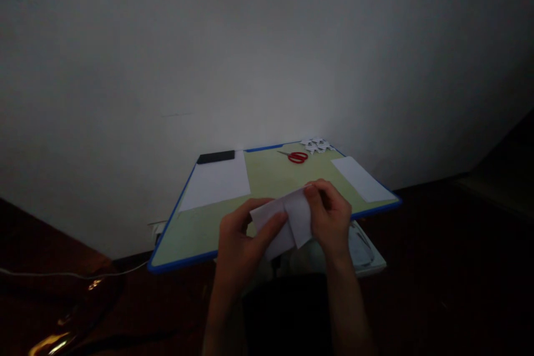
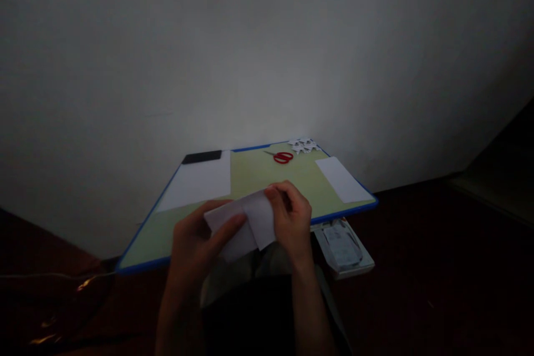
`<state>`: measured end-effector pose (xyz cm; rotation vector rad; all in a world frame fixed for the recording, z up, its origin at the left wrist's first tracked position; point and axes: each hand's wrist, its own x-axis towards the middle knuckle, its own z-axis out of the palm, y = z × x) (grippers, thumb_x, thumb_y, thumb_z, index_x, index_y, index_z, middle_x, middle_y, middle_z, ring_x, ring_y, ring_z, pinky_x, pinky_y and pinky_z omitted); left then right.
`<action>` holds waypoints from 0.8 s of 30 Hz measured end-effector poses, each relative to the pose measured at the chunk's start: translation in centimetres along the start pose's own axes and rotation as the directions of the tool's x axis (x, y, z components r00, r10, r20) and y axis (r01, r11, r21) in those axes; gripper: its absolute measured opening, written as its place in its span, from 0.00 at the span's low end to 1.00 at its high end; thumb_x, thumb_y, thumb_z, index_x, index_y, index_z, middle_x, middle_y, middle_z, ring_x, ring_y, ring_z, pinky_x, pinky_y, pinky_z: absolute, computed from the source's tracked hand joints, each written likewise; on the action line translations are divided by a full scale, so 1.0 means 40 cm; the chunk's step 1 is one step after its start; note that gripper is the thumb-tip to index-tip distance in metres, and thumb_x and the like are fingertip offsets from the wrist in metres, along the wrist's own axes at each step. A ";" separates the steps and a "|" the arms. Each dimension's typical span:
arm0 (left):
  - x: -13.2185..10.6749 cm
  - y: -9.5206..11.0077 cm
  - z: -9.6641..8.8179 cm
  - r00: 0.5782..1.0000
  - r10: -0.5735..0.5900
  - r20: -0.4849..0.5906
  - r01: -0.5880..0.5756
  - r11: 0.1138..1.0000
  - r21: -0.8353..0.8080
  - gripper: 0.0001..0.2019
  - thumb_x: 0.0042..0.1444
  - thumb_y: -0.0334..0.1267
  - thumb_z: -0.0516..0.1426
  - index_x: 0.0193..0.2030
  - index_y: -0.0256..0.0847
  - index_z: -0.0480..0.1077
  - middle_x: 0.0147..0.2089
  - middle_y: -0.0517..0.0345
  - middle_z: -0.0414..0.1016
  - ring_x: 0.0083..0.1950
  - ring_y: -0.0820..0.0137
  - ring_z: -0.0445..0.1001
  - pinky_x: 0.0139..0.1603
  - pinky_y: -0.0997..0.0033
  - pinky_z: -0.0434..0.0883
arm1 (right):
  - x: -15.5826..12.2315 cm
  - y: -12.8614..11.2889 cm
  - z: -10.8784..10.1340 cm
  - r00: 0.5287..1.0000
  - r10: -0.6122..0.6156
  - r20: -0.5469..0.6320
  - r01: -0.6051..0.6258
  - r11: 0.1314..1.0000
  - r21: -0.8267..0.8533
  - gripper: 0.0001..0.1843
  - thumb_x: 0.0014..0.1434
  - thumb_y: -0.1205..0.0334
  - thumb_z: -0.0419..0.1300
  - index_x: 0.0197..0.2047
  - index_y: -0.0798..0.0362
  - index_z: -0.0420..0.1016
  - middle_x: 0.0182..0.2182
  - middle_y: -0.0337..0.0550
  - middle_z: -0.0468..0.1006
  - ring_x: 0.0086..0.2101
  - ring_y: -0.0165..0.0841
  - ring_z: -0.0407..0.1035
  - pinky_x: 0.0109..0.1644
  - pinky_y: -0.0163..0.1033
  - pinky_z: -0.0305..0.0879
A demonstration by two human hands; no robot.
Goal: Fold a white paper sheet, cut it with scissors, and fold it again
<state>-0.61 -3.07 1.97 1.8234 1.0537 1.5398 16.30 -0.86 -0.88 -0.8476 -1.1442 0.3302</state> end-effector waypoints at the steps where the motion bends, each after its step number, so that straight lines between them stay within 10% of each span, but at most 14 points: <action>1: 0.000 -0.003 0.000 1.000 -0.021 0.014 0.021 1.000 -0.010 0.08 0.58 0.42 0.70 0.41 0.42 0.84 0.37 0.55 0.87 0.36 0.64 0.84 0.35 0.69 0.79 | -0.001 0.004 0.001 0.999 0.027 -0.023 -0.027 1.000 -0.013 0.16 0.69 0.49 0.64 0.35 0.51 0.78 0.26 0.35 0.73 0.27 0.32 0.66 0.30 0.36 0.62; 8: -0.001 -0.004 0.002 0.999 -0.037 0.032 0.036 0.999 0.038 0.08 0.62 0.45 0.67 0.38 0.43 0.85 0.34 0.57 0.86 0.33 0.66 0.81 0.31 0.70 0.76 | 0.000 0.007 0.002 0.994 0.063 -0.086 -0.069 0.996 -0.064 0.18 0.70 0.48 0.62 0.34 0.52 0.77 0.25 0.35 0.72 0.25 0.31 0.65 0.28 0.35 0.60; 12: 0.001 -0.007 0.012 0.994 -0.043 -0.104 0.052 0.995 0.090 0.10 0.62 0.44 0.66 0.34 0.42 0.83 0.28 0.60 0.82 0.27 0.69 0.77 0.27 0.72 0.73 | 0.002 0.007 0.008 0.996 0.053 -0.069 -0.057 0.997 -0.053 0.14 0.72 0.50 0.59 0.49 0.51 0.78 0.31 0.37 0.75 0.31 0.34 0.70 0.35 0.38 0.67; 20: 0.003 -0.008 0.018 0.959 -0.053 -0.277 0.093 0.987 0.131 0.12 0.61 0.44 0.66 0.30 0.40 0.80 0.25 0.63 0.77 0.25 0.73 0.71 0.26 0.75 0.69 | -0.014 -0.014 0.015 0.939 -0.020 0.343 0.046 0.997 -0.068 0.42 0.60 0.53 0.73 0.74 0.41 0.64 0.60 0.51 0.74 0.57 0.44 0.72 0.56 0.50 0.74; 24: 0.001 -0.019 -0.002 0.953 -0.099 -0.287 0.129 0.988 0.089 0.12 0.61 0.47 0.67 0.33 0.40 0.82 0.27 0.61 0.77 0.28 0.71 0.73 0.29 0.73 0.71 | -0.007 -0.003 -0.006 0.921 0.101 0.377 -0.126 0.991 0.043 0.23 0.68 0.55 0.66 0.64 0.45 0.76 0.54 0.47 0.82 0.49 0.42 0.77 0.53 0.47 0.74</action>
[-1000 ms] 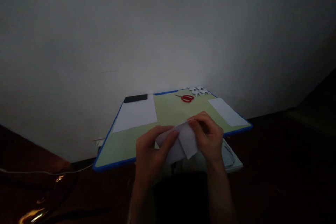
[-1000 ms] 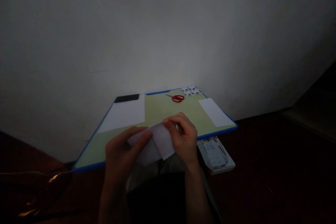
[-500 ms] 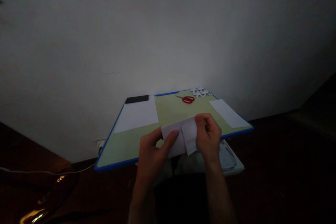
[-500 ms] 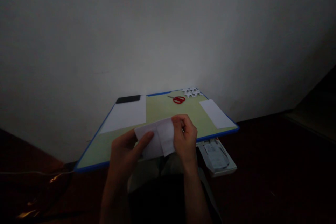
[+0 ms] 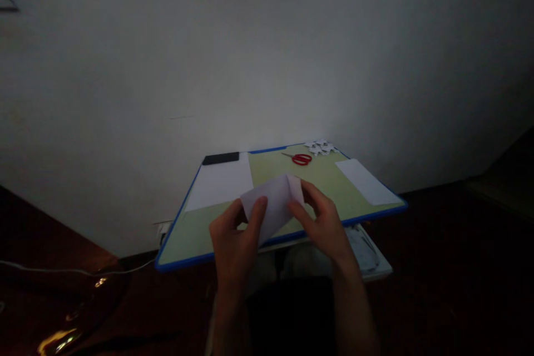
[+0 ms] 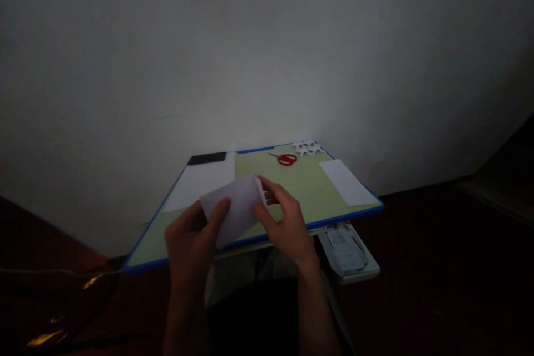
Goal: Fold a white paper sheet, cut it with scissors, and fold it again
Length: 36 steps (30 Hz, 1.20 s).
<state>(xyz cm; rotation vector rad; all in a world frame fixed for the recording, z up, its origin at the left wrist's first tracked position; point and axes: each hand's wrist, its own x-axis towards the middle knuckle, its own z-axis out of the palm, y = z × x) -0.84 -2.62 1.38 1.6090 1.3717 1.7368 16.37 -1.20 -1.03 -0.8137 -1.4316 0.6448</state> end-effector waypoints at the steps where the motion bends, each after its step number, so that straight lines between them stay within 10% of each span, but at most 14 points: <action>1: 0.002 -0.007 -0.005 1.000 -0.014 -0.001 0.014 1.000 -0.012 0.13 0.60 0.47 0.67 0.34 0.39 0.82 0.28 0.61 0.78 0.28 0.71 0.74 0.29 0.73 0.72 | 0.001 0.002 -0.007 0.999 0.039 -0.016 -0.038 0.998 0.044 0.17 0.69 0.54 0.64 0.59 0.46 0.80 0.51 0.46 0.84 0.47 0.41 0.78 0.51 0.46 0.75; 5: 0.012 -0.034 -0.019 0.998 -0.066 -0.003 0.066 0.996 -0.057 0.14 0.60 0.49 0.68 0.38 0.40 0.83 0.30 0.60 0.79 0.29 0.70 0.75 0.31 0.71 0.73 | 0.005 0.004 -0.023 0.986 0.126 -0.110 -0.108 0.982 0.158 0.13 0.68 0.51 0.66 0.50 0.48 0.84 0.48 0.44 0.86 0.47 0.42 0.79 0.51 0.44 0.75; 11: 0.017 -0.033 -0.020 0.998 -0.047 -0.048 0.044 0.997 -0.060 0.13 0.60 0.50 0.68 0.38 0.40 0.83 0.30 0.61 0.79 0.30 0.70 0.75 0.31 0.72 0.72 | 0.014 0.018 -0.012 0.974 0.159 -0.164 -0.109 0.954 0.278 0.29 0.66 0.51 0.67 0.68 0.42 0.72 0.60 0.48 0.81 0.57 0.46 0.77 0.62 0.54 0.73; 16: 0.013 -0.014 -0.004 0.999 -0.015 -0.051 0.014 1.000 -0.020 0.13 0.61 0.49 0.67 0.40 0.40 0.84 0.32 0.60 0.83 0.32 0.69 0.78 0.33 0.72 0.73 | 0.015 0.028 -0.001 0.974 0.098 -0.202 -0.072 0.988 0.133 0.26 0.71 0.47 0.60 0.69 0.42 0.72 0.69 0.47 0.72 0.70 0.47 0.63 0.76 0.60 0.53; 25: 0.006 0.010 0.009 1.000 0.026 -0.007 -0.025 1.000 0.006 0.12 0.61 0.47 0.66 0.37 0.40 0.84 0.31 0.59 0.83 0.31 0.68 0.78 0.32 0.70 0.74 | 0.020 0.040 0.022 0.981 0.051 -0.188 -0.056 0.998 -0.023 0.61 0.51 0.51 0.79 0.79 0.41 0.51 0.68 0.55 0.67 0.63 0.52 0.67 0.67 0.62 0.69; 32: 0.004 0.015 0.008 0.995 -0.064 0.077 0.072 0.992 -0.108 0.15 0.63 0.50 0.65 0.41 0.38 0.83 0.37 0.54 0.86 0.37 0.64 0.82 0.37 0.69 0.77 | 0.026 0.039 0.015 0.957 0.089 -0.275 -0.046 0.986 0.162 0.20 0.62 0.54 0.70 0.56 0.48 0.79 0.50 0.47 0.83 0.48 0.42 0.78 0.52 0.47 0.77; 36: 0.002 0.020 0.011 0.965 -0.087 0.247 0.146 0.962 -0.233 0.26 0.60 0.51 0.67 0.61 0.40 0.77 0.55 0.47 0.85 0.48 0.60 0.84 0.47 0.64 0.80 | 0.025 0.026 0.016 0.945 0.092 -0.312 -0.032 0.981 0.192 0.13 0.62 0.54 0.70 0.48 0.49 0.80 0.43 0.43 0.85 0.43 0.39 0.79 0.49 0.43 0.76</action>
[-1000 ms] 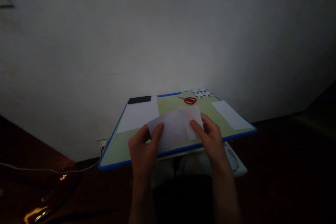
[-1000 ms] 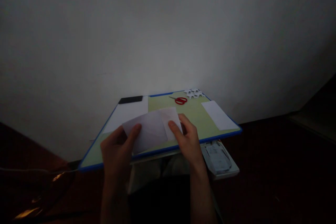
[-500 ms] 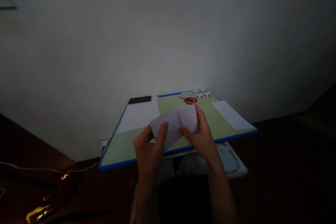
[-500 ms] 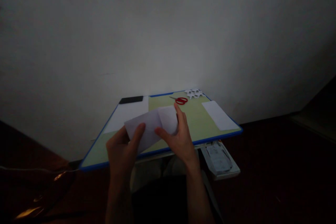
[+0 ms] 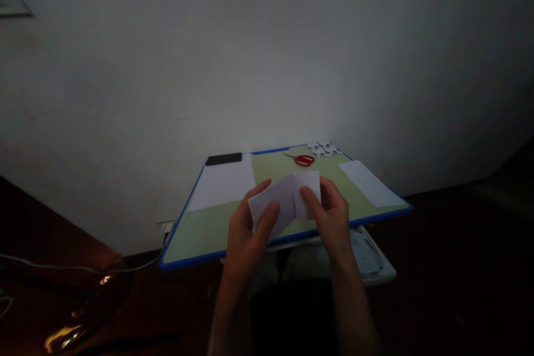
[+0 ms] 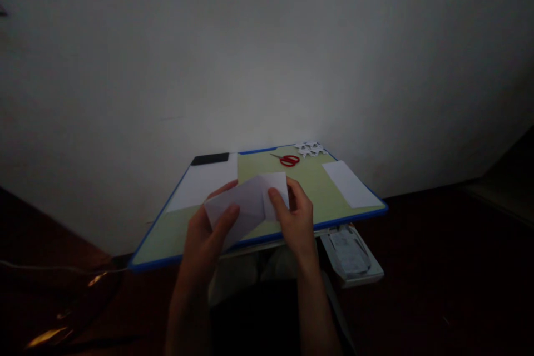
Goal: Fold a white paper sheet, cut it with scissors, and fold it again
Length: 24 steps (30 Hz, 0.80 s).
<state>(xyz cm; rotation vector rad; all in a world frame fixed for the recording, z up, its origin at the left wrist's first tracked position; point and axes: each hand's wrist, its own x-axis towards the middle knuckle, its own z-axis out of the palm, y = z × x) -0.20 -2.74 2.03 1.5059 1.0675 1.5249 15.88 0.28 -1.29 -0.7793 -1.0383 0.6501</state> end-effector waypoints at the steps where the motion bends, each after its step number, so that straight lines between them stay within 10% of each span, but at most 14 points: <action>1: 0.000 -0.002 0.001 1.000 -0.007 0.024 0.007 1.000 0.002 0.30 0.59 0.50 0.68 0.65 0.40 0.75 0.57 0.46 0.84 0.51 0.58 0.84 0.49 0.62 0.80 | -0.002 -0.004 0.002 1.000 0.001 -0.002 -0.001 1.000 0.006 0.13 0.62 0.54 0.70 0.48 0.49 0.80 0.43 0.42 0.85 0.43 0.39 0.79 0.48 0.43 0.76; 9: 0.022 -0.043 -0.004 0.999 -0.010 -0.032 0.016 0.981 0.192 0.18 0.66 0.51 0.59 0.44 0.37 0.81 0.46 0.44 0.86 0.50 0.52 0.83 0.57 0.49 0.78 | -0.017 -0.028 -0.002 1.000 0.021 0.011 -0.021 0.999 -0.037 0.10 0.64 0.51 0.68 0.43 0.48 0.80 0.38 0.42 0.84 0.38 0.38 0.77 0.41 0.40 0.73; 17: 0.011 -0.068 0.036 0.994 0.106 -0.008 -0.106 0.994 0.010 0.29 0.72 0.51 0.55 0.76 0.48 0.59 0.78 0.47 0.62 0.77 0.56 0.64 0.79 0.49 0.59 | -0.019 -0.018 0.012 1.000 0.003 0.009 -0.003 0.999 -0.047 0.16 0.70 0.46 0.61 0.53 0.46 0.78 0.51 0.46 0.83 0.49 0.42 0.76 0.52 0.46 0.72; 24: 0.000 -0.066 0.064 0.990 0.123 0.071 -0.124 0.992 0.018 0.40 0.70 0.57 0.56 0.81 0.48 0.42 0.79 0.40 0.57 0.74 0.51 0.66 0.76 0.46 0.62 | -0.028 0.002 0.020 0.993 0.106 0.056 -0.110 0.991 0.072 0.22 0.72 0.43 0.56 0.62 0.45 0.74 0.57 0.47 0.79 0.50 0.43 0.76 0.51 0.46 0.73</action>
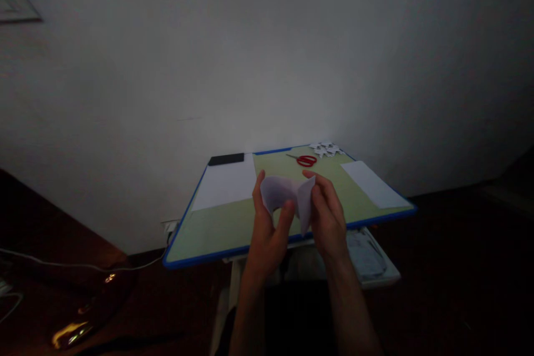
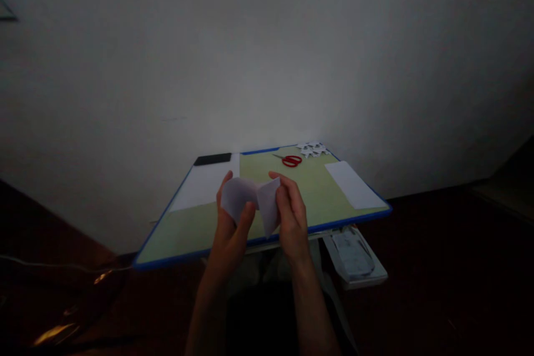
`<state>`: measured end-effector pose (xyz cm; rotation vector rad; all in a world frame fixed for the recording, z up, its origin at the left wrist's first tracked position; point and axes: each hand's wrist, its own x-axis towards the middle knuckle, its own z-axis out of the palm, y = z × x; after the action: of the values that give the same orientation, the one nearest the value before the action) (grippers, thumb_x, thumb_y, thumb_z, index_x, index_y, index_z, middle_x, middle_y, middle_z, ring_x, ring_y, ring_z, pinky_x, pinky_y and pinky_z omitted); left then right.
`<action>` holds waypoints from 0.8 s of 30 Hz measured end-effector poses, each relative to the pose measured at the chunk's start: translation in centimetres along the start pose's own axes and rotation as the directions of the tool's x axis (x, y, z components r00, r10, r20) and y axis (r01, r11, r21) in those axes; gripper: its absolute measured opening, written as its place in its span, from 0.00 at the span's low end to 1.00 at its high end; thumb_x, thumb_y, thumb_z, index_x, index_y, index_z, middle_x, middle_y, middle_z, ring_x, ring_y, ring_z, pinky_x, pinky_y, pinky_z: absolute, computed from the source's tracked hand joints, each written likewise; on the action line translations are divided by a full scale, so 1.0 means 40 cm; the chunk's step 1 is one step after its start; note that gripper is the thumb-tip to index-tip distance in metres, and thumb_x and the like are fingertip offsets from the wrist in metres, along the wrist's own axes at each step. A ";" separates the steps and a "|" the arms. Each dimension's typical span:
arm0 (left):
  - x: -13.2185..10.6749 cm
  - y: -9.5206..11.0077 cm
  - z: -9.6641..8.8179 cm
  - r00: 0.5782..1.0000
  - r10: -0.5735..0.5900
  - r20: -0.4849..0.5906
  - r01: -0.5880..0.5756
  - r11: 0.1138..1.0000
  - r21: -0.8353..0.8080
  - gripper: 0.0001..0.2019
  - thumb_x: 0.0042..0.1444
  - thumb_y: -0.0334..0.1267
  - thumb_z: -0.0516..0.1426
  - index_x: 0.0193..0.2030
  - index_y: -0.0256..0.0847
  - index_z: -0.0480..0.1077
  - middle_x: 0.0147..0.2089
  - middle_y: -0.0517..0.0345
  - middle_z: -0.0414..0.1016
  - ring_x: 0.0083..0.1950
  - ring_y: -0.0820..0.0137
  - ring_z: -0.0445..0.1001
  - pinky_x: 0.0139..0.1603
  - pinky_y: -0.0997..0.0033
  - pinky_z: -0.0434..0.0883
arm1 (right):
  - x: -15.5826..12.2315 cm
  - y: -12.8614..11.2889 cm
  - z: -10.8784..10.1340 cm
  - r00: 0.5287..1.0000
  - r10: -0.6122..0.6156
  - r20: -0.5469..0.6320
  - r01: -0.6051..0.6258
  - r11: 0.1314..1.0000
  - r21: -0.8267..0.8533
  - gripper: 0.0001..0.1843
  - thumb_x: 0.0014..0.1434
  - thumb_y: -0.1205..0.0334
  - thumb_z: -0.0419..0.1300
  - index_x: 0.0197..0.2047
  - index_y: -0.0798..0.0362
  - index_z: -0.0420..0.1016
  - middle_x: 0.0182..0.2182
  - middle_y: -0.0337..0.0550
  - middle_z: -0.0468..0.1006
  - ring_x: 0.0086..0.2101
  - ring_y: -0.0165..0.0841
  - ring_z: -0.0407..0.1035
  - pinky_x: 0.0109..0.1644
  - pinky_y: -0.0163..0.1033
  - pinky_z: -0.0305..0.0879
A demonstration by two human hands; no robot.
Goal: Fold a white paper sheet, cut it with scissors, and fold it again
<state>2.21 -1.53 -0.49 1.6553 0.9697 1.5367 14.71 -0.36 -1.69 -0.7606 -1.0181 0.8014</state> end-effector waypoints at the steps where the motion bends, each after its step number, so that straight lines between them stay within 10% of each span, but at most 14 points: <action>1: -0.001 0.003 0.002 1.000 0.005 0.006 -0.005 1.000 0.013 0.41 0.70 0.58 0.57 0.81 0.48 0.42 0.78 0.39 0.57 0.74 0.50 0.66 0.76 0.45 0.62 | 0.000 -0.001 0.001 1.000 0.007 0.004 -0.007 1.000 0.001 0.23 0.73 0.42 0.55 0.62 0.45 0.74 0.57 0.47 0.79 0.50 0.43 0.76 0.51 0.47 0.74; 9: -0.007 0.002 -0.002 0.995 0.088 0.052 -0.091 0.995 0.046 0.42 0.71 0.65 0.46 0.82 0.46 0.39 0.82 0.38 0.47 0.81 0.48 0.53 0.80 0.43 0.53 | 0.007 -0.002 -0.010 0.978 -0.137 0.158 0.132 0.990 0.039 0.29 0.73 0.34 0.50 0.61 0.44 0.76 0.45 0.47 0.79 0.47 0.43 0.76 0.50 0.48 0.76; 15: -0.009 -0.003 -0.009 0.995 0.090 0.041 -0.095 0.985 0.142 0.36 0.75 0.60 0.44 0.82 0.47 0.43 0.81 0.39 0.50 0.81 0.52 0.52 0.80 0.44 0.51 | -0.008 -0.039 -0.016 0.935 -0.260 0.241 0.299 0.943 -0.146 0.30 0.68 0.54 0.66 0.70 0.33 0.66 0.63 0.47 0.71 0.59 0.44 0.70 0.57 0.51 0.75; 24: -0.008 0.002 -0.011 0.986 0.163 0.027 -0.162 0.921 0.353 0.34 0.75 0.55 0.48 0.81 0.47 0.46 0.76 0.39 0.57 0.77 0.51 0.58 0.76 0.43 0.57 | 0.000 -0.061 -0.028 0.905 -0.333 0.265 0.416 0.823 -0.387 0.18 0.73 0.61 0.61 0.63 0.38 0.75 0.54 0.46 0.75 0.50 0.40 0.73 0.52 0.49 0.75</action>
<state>1.75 -1.86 -0.54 2.0293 1.1914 1.5365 16.25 -1.75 -0.02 -0.8330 -1.4946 0.2977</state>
